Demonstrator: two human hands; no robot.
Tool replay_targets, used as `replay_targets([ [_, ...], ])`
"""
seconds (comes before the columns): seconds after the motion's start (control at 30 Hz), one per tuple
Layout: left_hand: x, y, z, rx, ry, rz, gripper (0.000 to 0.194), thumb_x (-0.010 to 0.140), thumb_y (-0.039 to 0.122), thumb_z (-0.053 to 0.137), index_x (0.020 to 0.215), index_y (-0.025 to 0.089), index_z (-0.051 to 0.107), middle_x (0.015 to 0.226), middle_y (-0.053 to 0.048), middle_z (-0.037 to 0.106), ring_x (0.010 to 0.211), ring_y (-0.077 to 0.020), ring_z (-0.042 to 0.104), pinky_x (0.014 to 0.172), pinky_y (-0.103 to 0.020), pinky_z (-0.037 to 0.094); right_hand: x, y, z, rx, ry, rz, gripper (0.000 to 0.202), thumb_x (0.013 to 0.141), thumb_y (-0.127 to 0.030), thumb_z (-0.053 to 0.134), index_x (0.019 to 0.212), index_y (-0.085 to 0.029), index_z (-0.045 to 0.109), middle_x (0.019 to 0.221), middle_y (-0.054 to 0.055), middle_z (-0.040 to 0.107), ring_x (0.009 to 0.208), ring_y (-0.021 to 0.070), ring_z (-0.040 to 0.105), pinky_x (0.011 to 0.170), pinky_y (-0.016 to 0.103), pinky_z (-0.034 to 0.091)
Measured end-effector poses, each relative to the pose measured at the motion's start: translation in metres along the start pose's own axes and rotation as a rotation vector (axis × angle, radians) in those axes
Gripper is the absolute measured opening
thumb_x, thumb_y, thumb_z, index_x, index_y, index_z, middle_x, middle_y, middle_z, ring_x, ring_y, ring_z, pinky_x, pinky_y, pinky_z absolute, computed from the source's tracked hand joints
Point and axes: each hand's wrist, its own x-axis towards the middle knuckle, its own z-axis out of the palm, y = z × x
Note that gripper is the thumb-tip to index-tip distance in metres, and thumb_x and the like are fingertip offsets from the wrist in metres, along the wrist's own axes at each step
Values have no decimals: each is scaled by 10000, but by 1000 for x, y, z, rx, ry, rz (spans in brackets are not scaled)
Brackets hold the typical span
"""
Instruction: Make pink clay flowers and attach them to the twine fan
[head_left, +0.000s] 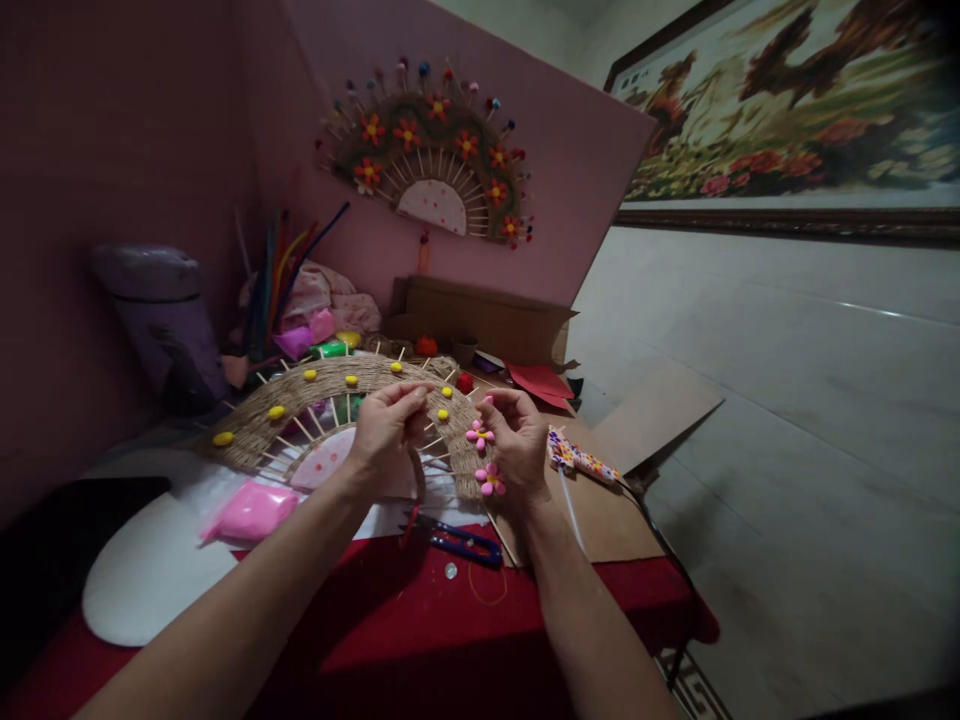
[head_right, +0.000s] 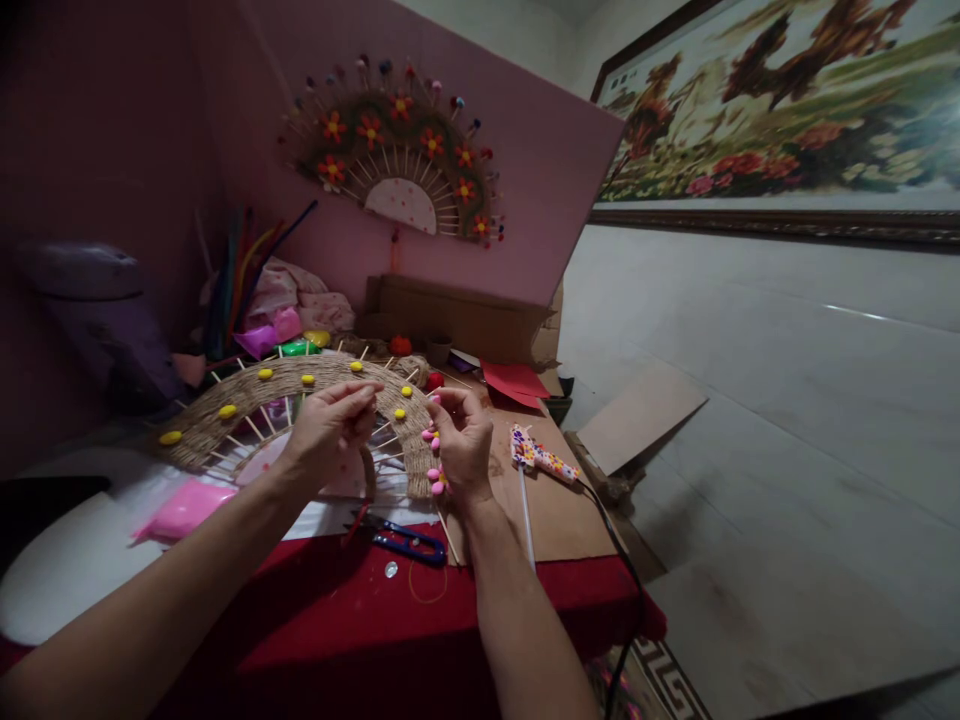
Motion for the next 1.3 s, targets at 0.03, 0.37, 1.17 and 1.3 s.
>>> replay_targets([
  [0.03, 3, 1, -2, 39, 43, 46, 242, 614, 245, 693, 815, 122, 638, 540, 34, 540, 373, -35, 337, 365, -179, 190, 1, 1, 0, -1, 15, -5, 237, 773, -398, 640, 881, -208, 547, 768, -12, 573, 536, 94, 546, 413, 205, 444],
  [0.37, 8, -8, -19, 1149, 183, 440, 291, 767, 114, 444, 943, 181, 666, 846, -69, 689, 790, -195, 613, 684, -285, 403, 12, -8, 0, -312, -75, -55, 202, 803, -386, 586, 899, -217, 639, 798, 14, 642, 484, 98, 531, 402, 225, 439],
  [1.17, 0, -31, -17, 1762, 9, 488, 143, 821, 202, 488, 906, 192, 603, 800, -100, 646, 805, -259, 579, 688, -340, 318, 25, -7, 4, -1077, -326, -350, 57, 751, -232, 709, 709, -215, 673, 819, 27, 629, 877, 194, 542, 814, 342, 367],
  [1.3, 0, -31, -18, 1751, 20, 500, 150, 827, 199, 477, 898, 196, 610, 800, -91, 654, 814, -249, 579, 695, -339, 311, 25, -4, 4, -1088, -315, -349, 54, 749, -232, 709, 711, -212, 677, 821, 28, 631, 869, 191, 544, 808, 339, 357],
])
